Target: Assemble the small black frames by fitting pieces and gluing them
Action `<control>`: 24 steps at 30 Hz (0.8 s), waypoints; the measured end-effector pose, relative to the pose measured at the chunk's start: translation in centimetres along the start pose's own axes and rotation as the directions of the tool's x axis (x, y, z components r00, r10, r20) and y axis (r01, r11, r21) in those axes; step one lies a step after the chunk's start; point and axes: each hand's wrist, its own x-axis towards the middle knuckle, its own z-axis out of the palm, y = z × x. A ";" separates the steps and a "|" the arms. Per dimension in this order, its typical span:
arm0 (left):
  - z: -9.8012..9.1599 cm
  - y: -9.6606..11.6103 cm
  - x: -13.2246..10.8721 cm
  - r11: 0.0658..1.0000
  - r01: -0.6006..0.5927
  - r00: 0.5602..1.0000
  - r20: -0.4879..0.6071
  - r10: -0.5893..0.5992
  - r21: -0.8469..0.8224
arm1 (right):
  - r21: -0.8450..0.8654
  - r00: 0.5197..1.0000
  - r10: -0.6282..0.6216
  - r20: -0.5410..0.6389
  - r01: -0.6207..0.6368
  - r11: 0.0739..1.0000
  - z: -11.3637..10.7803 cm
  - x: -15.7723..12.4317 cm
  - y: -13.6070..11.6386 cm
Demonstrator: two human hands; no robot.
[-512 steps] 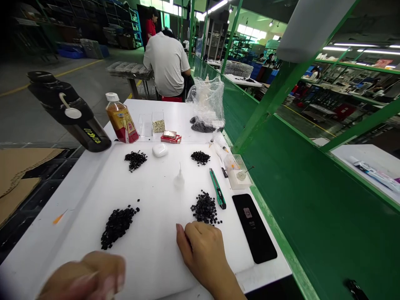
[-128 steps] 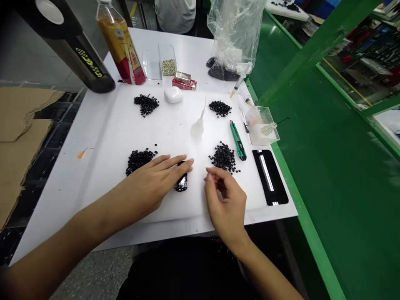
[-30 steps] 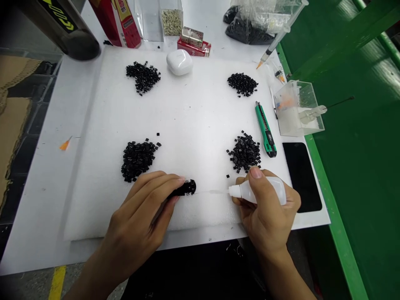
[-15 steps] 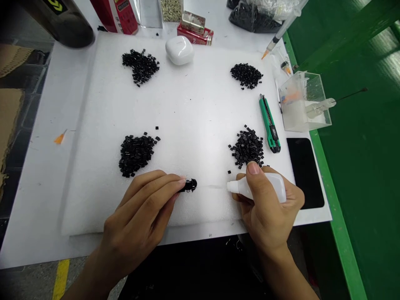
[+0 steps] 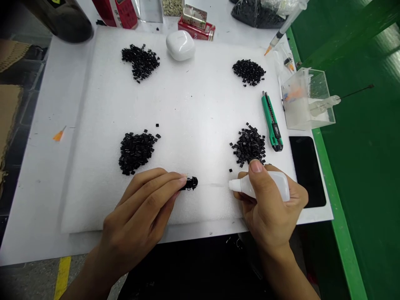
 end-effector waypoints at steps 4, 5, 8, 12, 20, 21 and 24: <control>-0.1 0.0 0.0 1.000 0.010 1.000 0.020 -0.010 0.004 | 0.012 1.000 -0.002 0.019 0.001 1.000 0.0 0.0 -0.1; -0.1 0.0 0.0 1.000 0.013 1.000 0.020 -0.013 0.004 | 0.012 1.000 -0.003 0.025 0.003 1.000 -0.1 0.0 -0.1; -0.1 0.0 0.0 1.000 0.014 1.000 0.016 -0.014 0.001 | 0.035 1.000 0.003 0.023 -0.004 0.999 -0.3 0.1 0.1; -0.1 -0.1 0.0 1.000 0.009 0.999 0.030 -0.009 0.005 | 0.098 0.999 0.036 -0.001 -0.036 0.995 -0.2 0.6 -0.4; -0.4 -0.3 0.8 0.999 0.031 0.998 0.060 -0.032 0.017 | -0.078 0.983 -0.163 0.083 0.170 0.982 1.1 5.3 -2.9; -0.6 -0.1 0.9 0.999 0.039 0.998 0.046 -0.039 -0.008 | -0.156 0.961 -0.235 0.144 0.256 0.954 1.6 6.2 -2.9; -1.2 0.8 0.6 0.991 0.080 0.996 -0.031 -0.084 -0.105 | -0.371 0.857 -0.317 0.407 0.472 0.800 3.0 8.4 -2.6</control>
